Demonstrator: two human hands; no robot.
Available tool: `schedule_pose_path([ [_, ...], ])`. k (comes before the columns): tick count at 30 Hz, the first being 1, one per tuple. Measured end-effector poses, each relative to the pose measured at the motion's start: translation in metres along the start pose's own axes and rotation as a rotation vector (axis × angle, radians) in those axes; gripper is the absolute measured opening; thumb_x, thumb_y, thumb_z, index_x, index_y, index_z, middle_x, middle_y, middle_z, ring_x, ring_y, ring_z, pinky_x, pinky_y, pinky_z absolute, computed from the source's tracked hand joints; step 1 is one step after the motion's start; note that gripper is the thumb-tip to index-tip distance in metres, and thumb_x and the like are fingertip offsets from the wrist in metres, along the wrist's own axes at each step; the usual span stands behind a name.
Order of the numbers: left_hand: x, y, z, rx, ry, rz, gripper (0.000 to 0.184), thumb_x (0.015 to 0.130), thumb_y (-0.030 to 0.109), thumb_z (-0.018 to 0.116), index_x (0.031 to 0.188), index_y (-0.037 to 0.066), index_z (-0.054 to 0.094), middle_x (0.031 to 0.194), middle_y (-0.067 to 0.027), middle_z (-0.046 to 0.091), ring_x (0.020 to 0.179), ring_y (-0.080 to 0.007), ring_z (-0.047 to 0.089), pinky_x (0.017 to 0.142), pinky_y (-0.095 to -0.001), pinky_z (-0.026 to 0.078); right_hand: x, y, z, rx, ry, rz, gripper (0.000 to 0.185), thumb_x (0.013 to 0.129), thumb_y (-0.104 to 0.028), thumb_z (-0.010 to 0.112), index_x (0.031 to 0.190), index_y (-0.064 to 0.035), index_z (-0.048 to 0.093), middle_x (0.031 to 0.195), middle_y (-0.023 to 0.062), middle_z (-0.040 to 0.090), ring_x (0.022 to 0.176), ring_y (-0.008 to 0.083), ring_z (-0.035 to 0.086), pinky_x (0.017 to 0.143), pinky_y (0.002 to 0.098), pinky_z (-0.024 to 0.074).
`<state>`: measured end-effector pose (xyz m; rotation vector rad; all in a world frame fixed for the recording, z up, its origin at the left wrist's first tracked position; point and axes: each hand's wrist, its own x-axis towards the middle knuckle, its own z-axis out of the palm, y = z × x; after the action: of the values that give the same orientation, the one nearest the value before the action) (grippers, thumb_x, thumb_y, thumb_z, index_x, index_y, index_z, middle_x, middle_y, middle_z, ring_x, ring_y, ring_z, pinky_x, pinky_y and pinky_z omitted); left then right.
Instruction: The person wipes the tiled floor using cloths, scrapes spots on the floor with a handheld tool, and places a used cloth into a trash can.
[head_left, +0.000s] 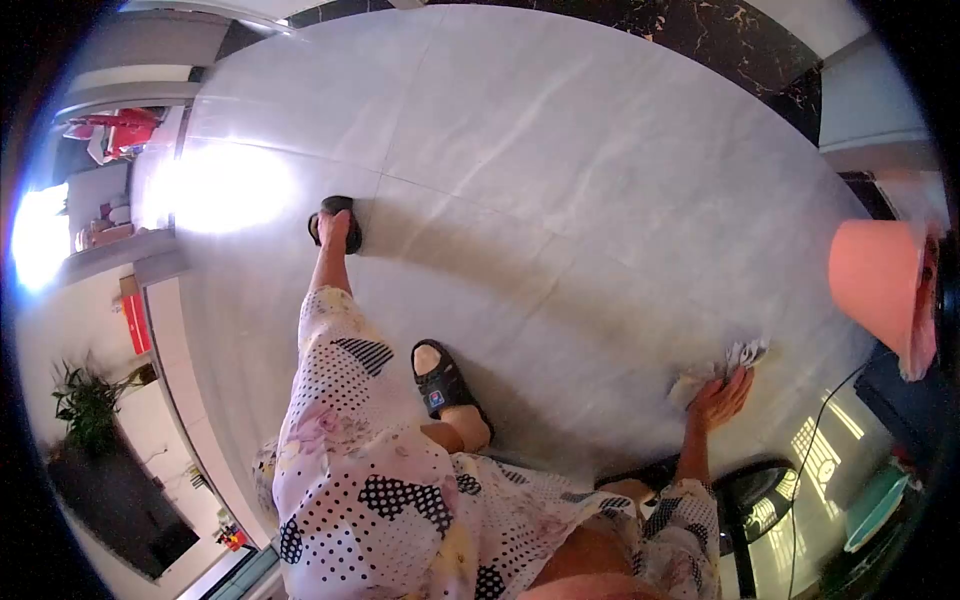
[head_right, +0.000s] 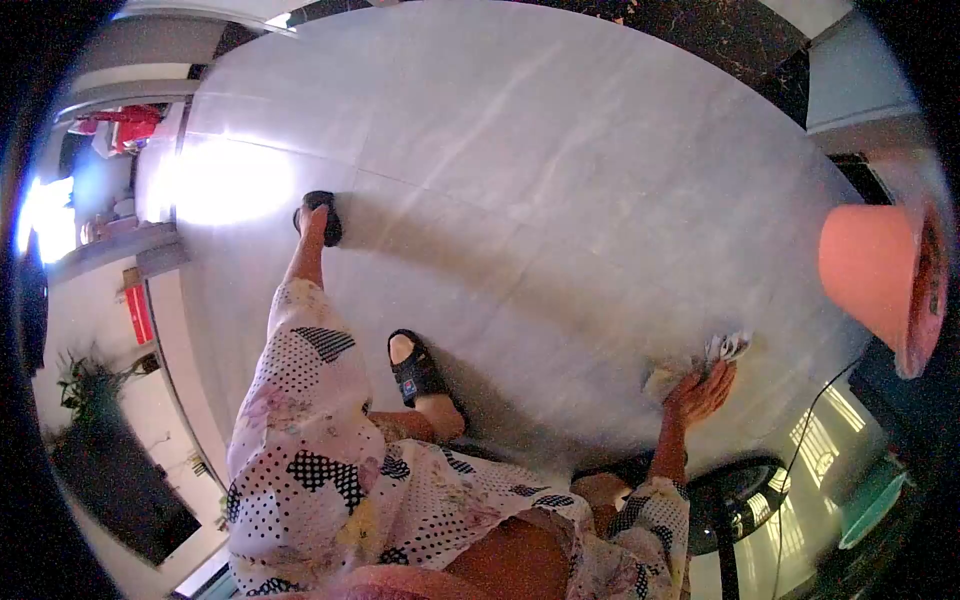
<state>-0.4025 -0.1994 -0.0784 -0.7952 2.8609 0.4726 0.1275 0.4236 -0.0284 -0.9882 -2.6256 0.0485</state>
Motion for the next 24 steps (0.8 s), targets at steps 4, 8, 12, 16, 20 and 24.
schedule_pose_path([
  [4,0.001,0.106,0.015,0.312,-0.079,0.165,0.054,0.075,0.030,0.056,0.124,0.009,0.051,0.131,-0.0110,0.050,0.124,-0.0293,0.043,0.099,-0.0440,0.039,-0.001,0.008,0.002,-0.022,-0.083,0.045,0.052,0.097,-0.040,0.032,0.136,-0.0053,0.038,0.141,0.0212,0.035,0.129,0.0387,0.036,0.102,0.0516,0.0303],
  [8,-0.002,0.234,0.051,0.250,-0.047,0.570,0.049,0.073,0.027,0.060,0.119,0.011,0.055,0.130,-0.0069,0.050,0.122,-0.0253,0.046,0.096,-0.0426,0.042,-0.005,0.003,-0.001,-0.034,-0.102,0.063,0.052,0.097,-0.039,0.031,0.135,-0.0050,0.037,0.141,0.0212,0.035,0.129,0.0397,0.035,0.102,0.0522,0.0300],
  [12,-0.093,0.349,0.105,0.123,-0.018,1.028,0.049,0.069,0.021,0.063,0.118,0.018,0.057,0.123,-0.0080,0.055,0.115,-0.0282,0.052,0.093,-0.0403,0.044,-0.003,0.008,0.000,-0.041,-0.138,0.089,0.051,0.095,-0.036,0.035,0.134,-0.0040,0.038,0.141,0.0211,0.035,0.129,0.0403,0.035,0.103,0.0524,0.0288],
  [16,-0.237,0.361,0.106,0.231,-0.164,1.276,0.047,0.069,0.016,0.060,0.115,0.022,0.059,0.135,-0.0023,0.048,0.123,-0.0233,0.046,0.093,-0.0435,0.042,0.000,0.003,-0.005,-0.018,-0.151,0.095,0.051,0.092,-0.033,0.038,0.134,-0.0033,0.038,0.142,0.0209,0.034,0.130,0.0397,0.033,0.105,0.0514,0.0268],
  [20,-0.296,0.271,0.073,0.081,-0.548,1.514,0.043,0.068,0.009,0.062,0.110,0.015,0.060,0.134,0.0001,0.049,0.126,-0.0203,0.043,0.092,-0.0447,0.042,-0.003,0.012,0.001,-0.039,-0.127,0.095,0.050,0.095,-0.035,0.035,0.134,-0.0043,0.040,0.143,0.0194,0.034,0.131,0.0377,0.033,0.106,0.0497,0.0260],
  [24,-0.259,0.196,0.024,0.270,-0.416,1.319,0.050,0.066,0.013,0.068,0.115,0.015,0.057,0.135,-0.0006,0.046,0.128,-0.0217,0.039,0.091,-0.0473,0.040,-0.003,0.011,0.002,-0.041,-0.087,0.054,0.050,0.096,-0.037,0.032,0.135,-0.0061,0.039,0.143,0.0178,0.034,0.132,0.0356,0.033,0.107,0.0490,0.0260],
])
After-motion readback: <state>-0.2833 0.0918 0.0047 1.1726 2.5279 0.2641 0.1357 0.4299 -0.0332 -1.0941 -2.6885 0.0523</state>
